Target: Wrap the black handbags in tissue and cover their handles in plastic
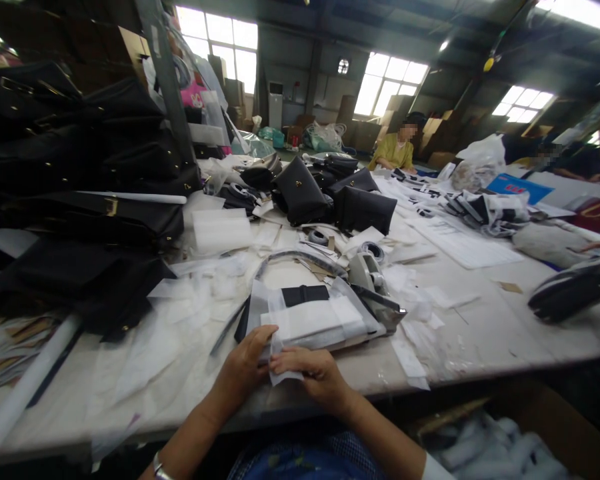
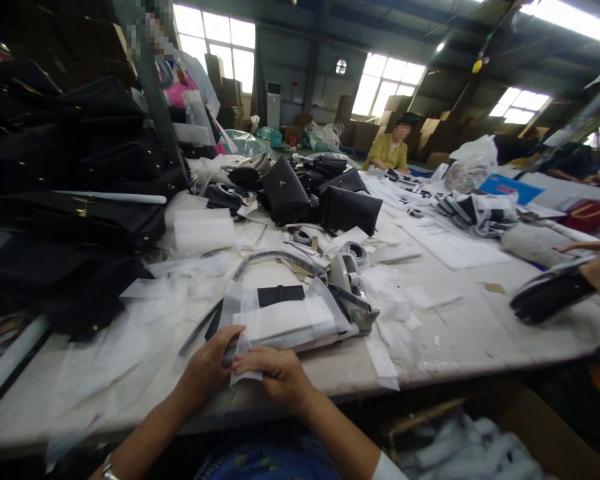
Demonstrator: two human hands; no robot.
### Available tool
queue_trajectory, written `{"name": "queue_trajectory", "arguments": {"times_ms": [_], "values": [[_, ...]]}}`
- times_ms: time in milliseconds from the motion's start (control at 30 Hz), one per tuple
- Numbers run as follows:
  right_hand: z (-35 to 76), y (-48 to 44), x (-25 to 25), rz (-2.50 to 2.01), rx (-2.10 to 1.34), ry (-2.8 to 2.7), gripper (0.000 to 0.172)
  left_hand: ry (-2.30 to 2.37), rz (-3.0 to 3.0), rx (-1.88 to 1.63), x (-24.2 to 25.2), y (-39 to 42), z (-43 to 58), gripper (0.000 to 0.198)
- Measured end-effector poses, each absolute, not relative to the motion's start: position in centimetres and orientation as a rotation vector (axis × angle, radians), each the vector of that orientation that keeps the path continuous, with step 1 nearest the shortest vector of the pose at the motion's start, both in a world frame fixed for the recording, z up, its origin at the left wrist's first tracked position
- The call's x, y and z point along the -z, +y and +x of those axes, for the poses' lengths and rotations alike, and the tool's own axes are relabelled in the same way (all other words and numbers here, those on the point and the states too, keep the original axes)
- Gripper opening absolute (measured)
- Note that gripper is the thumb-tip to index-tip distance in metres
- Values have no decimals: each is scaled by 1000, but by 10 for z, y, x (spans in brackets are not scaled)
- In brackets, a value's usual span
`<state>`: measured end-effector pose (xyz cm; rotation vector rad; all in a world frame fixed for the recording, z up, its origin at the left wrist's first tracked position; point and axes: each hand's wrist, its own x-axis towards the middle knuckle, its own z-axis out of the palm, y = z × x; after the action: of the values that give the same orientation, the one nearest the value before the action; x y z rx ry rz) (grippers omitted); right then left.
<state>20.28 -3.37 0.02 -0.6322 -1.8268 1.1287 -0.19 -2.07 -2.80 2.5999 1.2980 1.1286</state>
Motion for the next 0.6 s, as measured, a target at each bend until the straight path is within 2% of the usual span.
{"name": "queue_trajectory", "arguments": {"times_ms": [67, 133, 233, 367, 500, 600], "values": [[202, -34, 6, -607, -1022, -1935, 32, 1222, 2669, -1039, 21, -20, -5, 50], [202, -34, 12, -575, -903, -2028, 36, 1165, 2741, -981, 15, -21, -7, 43], [203, -36, 16, -519, -761, -2129, 33, 1186, 2822, -948, 10, -25, -6, 38], [213, -45, 4, -487, -729, -2211, 26, 1137, 2951, -810, 10, -24, -7, 45], [229, -54, -15, -560, -646, -2109, 50, 1106, 2919, -747, 10, -17, -12, 48], [233, -49, -21, -738, -427, -2020, 31, 1122, 2874, -733, 10, -12, -13, 43]]}}
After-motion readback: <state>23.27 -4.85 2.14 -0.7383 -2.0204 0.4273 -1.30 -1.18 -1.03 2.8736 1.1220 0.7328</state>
